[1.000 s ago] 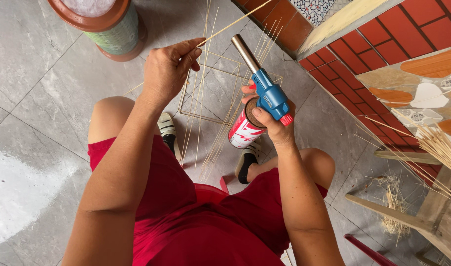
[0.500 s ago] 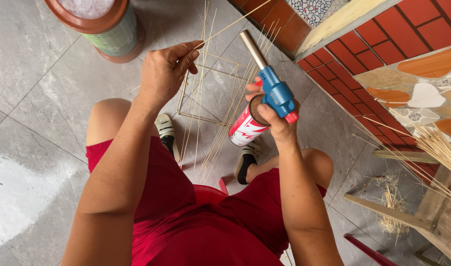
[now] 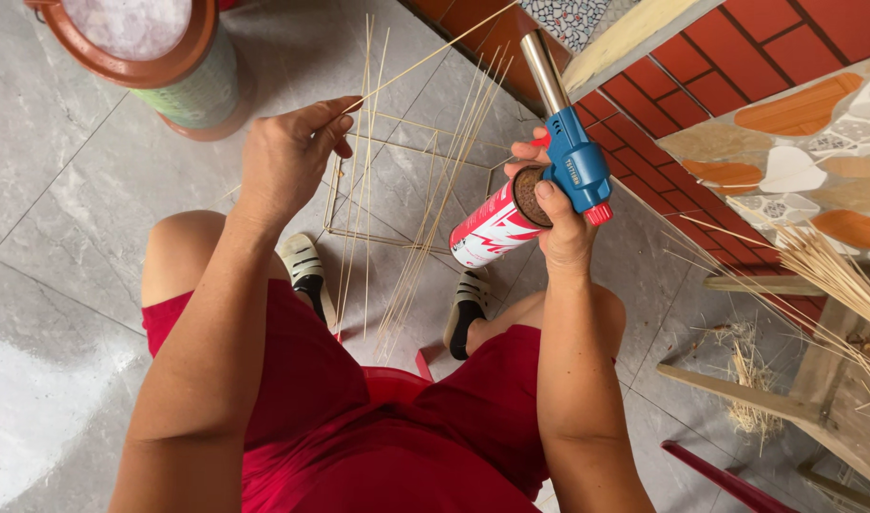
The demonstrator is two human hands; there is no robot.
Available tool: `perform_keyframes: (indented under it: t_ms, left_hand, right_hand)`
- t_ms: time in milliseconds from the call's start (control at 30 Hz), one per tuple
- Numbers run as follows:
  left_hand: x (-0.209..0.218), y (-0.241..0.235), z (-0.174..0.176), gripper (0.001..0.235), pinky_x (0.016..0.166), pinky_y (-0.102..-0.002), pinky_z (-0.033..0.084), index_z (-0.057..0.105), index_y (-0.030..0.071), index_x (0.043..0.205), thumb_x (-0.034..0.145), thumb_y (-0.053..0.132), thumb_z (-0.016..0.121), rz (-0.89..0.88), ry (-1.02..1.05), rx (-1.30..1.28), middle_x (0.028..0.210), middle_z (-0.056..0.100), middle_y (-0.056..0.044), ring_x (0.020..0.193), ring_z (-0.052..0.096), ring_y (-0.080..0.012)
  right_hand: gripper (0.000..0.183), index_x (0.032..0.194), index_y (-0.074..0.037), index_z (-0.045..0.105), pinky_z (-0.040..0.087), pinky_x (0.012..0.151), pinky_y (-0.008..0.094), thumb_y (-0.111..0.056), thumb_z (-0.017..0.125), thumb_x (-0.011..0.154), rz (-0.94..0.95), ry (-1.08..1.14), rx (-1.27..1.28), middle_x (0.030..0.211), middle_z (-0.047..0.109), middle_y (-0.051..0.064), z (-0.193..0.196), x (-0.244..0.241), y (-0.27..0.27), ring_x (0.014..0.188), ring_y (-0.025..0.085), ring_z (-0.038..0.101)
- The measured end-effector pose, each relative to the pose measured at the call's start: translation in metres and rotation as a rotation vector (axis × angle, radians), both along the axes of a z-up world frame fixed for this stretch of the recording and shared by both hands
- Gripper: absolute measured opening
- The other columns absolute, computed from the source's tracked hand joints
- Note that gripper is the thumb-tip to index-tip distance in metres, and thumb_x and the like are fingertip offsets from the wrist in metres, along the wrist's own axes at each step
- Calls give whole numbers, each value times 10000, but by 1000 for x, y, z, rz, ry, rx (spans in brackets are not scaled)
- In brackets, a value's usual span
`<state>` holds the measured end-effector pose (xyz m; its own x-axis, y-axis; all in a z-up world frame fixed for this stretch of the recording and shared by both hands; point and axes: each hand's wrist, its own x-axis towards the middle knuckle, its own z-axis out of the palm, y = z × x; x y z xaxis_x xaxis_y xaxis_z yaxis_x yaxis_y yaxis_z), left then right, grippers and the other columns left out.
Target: The person sits on a red stool and uses a handheld blowtorch to heat thin wooden sticks arranged in a wireframe structure on the floor. They hold the sticks with one hand and apply the flame with the other, moving the torch along the length of the sticks.
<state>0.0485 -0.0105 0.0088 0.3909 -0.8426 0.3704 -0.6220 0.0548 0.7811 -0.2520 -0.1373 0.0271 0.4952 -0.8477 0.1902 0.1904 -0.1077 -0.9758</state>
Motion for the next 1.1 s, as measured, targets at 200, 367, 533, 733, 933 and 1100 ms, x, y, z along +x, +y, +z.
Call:
perform_keyframes:
  t_ms: [200,367,533,733,933,1100]
  left_hand:
    - [-2,3,6,230,611,-281,531,759,101,1264,1050,157,696,-8,6,40,771,755,-44,663,709,-112]
    - [-2,3,8,227,646,-284,546,754,104,1268,1058,160,691,-20,-19,41,811,760,-38,706,722,-116]
    - [-2,5,9,225,658,-298,547,762,114,1266,1058,151,685,-12,-43,57,830,763,-30,700,713,-127]
    - [-3,7,12,246,590,-304,526,763,131,1275,1045,164,683,11,-1,154,811,762,-8,527,616,-136]
    - [-4,6,11,231,555,-284,520,759,123,1266,1051,166,687,-7,-21,146,821,762,2,506,605,-112]
    - [-4,6,9,232,551,-283,513,762,120,1263,1043,152,694,-7,-24,159,815,762,-2,515,602,-109]
  right_hand:
    - [705,1437,22,526,593,984,413,-320,727,853,-46,-28,-12,1226,685,201,2,-7,-6,1050,274,710]
    - [677,1432,21,530,606,980,419,-297,716,865,-97,-66,-24,1222,688,196,5,-15,-13,1043,269,715]
    - [627,1415,18,543,606,971,410,-277,697,884,-150,-102,-55,1220,698,180,7,-25,-22,1023,259,716]
    - [585,1380,23,559,609,974,413,-267,702,893,-193,-195,-77,1280,679,138,8,-39,-36,1043,246,708]
    - [584,1400,20,539,608,955,401,-266,700,917,-229,-219,-104,1198,710,158,11,-56,-48,1003,244,714]
    - [596,1404,24,517,619,944,398,-277,695,921,-289,-218,-110,1168,711,159,14,-67,-51,980,246,722]
